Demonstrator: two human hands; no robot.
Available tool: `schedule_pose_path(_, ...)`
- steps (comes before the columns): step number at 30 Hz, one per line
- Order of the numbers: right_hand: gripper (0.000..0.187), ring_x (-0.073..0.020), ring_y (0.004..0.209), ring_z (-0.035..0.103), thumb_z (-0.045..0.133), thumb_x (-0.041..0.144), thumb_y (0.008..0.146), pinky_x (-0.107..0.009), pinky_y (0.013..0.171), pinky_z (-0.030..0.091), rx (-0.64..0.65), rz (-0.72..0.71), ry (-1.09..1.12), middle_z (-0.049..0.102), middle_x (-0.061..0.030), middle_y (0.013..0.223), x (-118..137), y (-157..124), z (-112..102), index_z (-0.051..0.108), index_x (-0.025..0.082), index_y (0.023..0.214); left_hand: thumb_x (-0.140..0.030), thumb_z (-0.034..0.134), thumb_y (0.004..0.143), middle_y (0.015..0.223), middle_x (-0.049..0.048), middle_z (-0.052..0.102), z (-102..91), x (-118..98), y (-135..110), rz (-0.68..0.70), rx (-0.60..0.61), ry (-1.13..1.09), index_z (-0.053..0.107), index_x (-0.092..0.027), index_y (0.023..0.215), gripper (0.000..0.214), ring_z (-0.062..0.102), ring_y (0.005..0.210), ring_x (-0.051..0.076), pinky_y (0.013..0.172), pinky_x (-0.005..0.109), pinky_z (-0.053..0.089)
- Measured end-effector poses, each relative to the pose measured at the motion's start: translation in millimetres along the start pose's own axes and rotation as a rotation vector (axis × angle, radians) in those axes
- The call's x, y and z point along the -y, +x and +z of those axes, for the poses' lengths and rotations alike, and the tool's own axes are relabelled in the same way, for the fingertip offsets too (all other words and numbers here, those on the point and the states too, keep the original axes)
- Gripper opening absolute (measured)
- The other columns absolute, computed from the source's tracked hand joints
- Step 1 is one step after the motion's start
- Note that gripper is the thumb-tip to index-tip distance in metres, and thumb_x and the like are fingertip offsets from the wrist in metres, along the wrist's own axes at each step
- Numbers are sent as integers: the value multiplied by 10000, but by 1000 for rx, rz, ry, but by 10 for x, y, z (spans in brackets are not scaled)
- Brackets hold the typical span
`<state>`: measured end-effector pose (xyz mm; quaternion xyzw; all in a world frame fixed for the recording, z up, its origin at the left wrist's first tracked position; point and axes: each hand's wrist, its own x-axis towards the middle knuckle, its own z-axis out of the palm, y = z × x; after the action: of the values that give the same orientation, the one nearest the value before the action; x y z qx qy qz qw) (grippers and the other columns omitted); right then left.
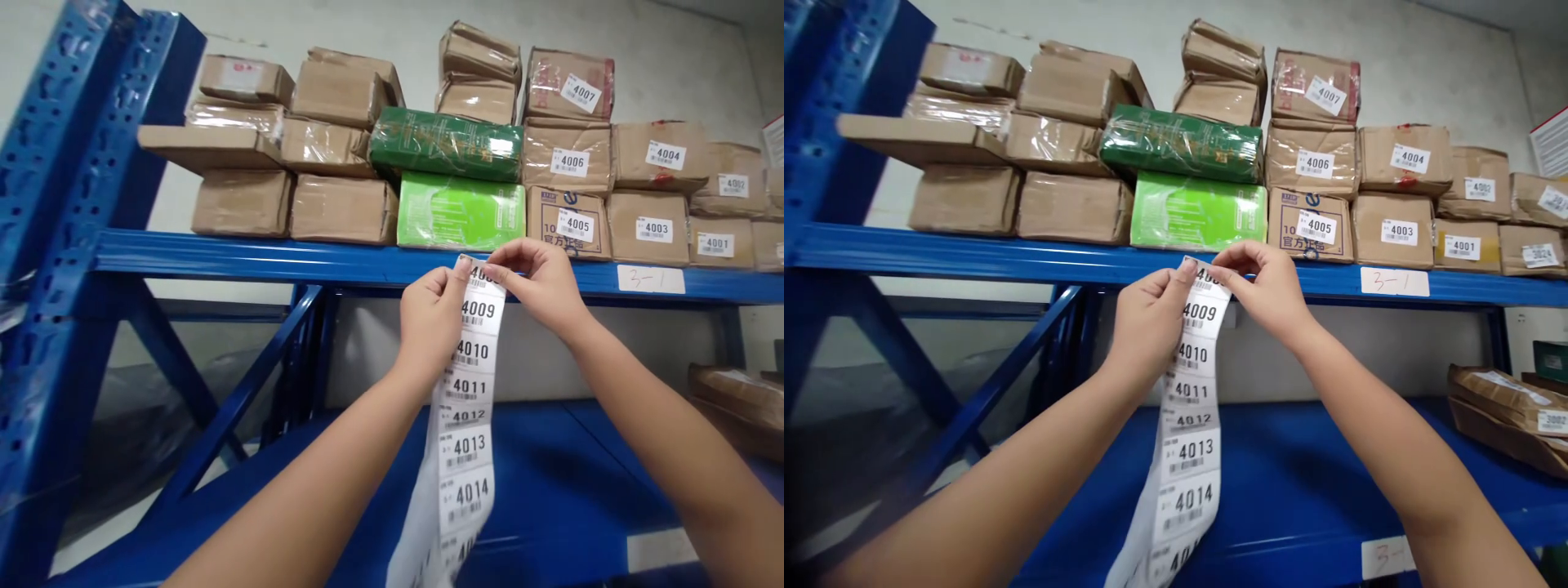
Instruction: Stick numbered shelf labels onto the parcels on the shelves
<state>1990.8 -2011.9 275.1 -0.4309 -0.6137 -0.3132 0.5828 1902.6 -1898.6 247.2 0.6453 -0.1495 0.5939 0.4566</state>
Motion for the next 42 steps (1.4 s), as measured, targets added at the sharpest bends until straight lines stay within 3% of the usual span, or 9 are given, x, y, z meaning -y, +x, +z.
schedule_pose_path(6,77,-163,743,626,722,196,793,-303,678,507,-95,-173,-307,675,-14,789,64,272,210,657,187,752,-402,764,707,735,14,698,-179,64,177,-92,128,-105,666,-188,764,242,595,621,150,567,260,439)
schedule_pose_path(13,94,-198,844,607,655,144,860,-374,806,519,-223,-244,-814,634,-49,913,-66,620,264,651,198,936,-371,621,827,863,37,756,-497,223,-28,24,562,182,723,-219,880,191,679,799,226,684,312,478)
schedule_pose_path(17,299,-251,983,597,701,340,876,-400,791,534,-315,-252,-850,591,-103,1102,93,495,279,613,219,1135,-435,539,863,855,66,722,-673,219,72,128,546,91,680,-191,712,320,642,773,207,690,314,464)
schedule_pose_path(22,410,-170,768,629,715,571,798,-284,606,530,12,38,-362,648,-42,851,323,165,375,652,186,922,-517,605,805,656,50,679,-775,135,358,-49,600,-134,657,-171,665,377,579,596,162,574,276,435)
schedule_pose_path(24,444,-150,704,618,807,544,692,-258,552,513,2,104,-236,652,-25,795,331,84,425,650,177,885,-489,680,754,642,38,670,-759,116,433,-83,580,-212,675,-166,683,331,568,583,148,560,261,427)
schedule_pose_path(28,400,-131,653,601,831,464,665,-246,545,503,-110,96,-187,630,10,710,285,59,548,645,181,878,-370,746,704,674,7,672,-651,104,491,-99,331,-398,686,-177,763,210,561,585,127,553,239,431)
schedule_pose_path(32,314,-138,721,611,759,474,759,-257,608,509,-270,-32,-305,656,-12,770,285,111,701,633,190,803,-399,726,753,514,-31,542,-563,73,509,7,141,-244,532,-182,546,357,436,490,93,465,220,308)
schedule_pose_path(38,202,-159,774,620,723,397,832,-294,690,528,-338,-261,-494,675,-20,823,342,561,636,648,214,794,-382,788,678,794,38,737,-569,-8,578,-2,297,-356,718,-183,801,244,621,655,159,581,260,452)
schedule_pose_path(42,146,-192,830,632,743,310,827,-323,704,537,-495,-288,-523,671,-31,833,451,1303,270,629,228,787,-398,747,710,627,39,672,-640,-22,577,-19,476,-114,656,-174,604,263,557,560,156,506,262,368)
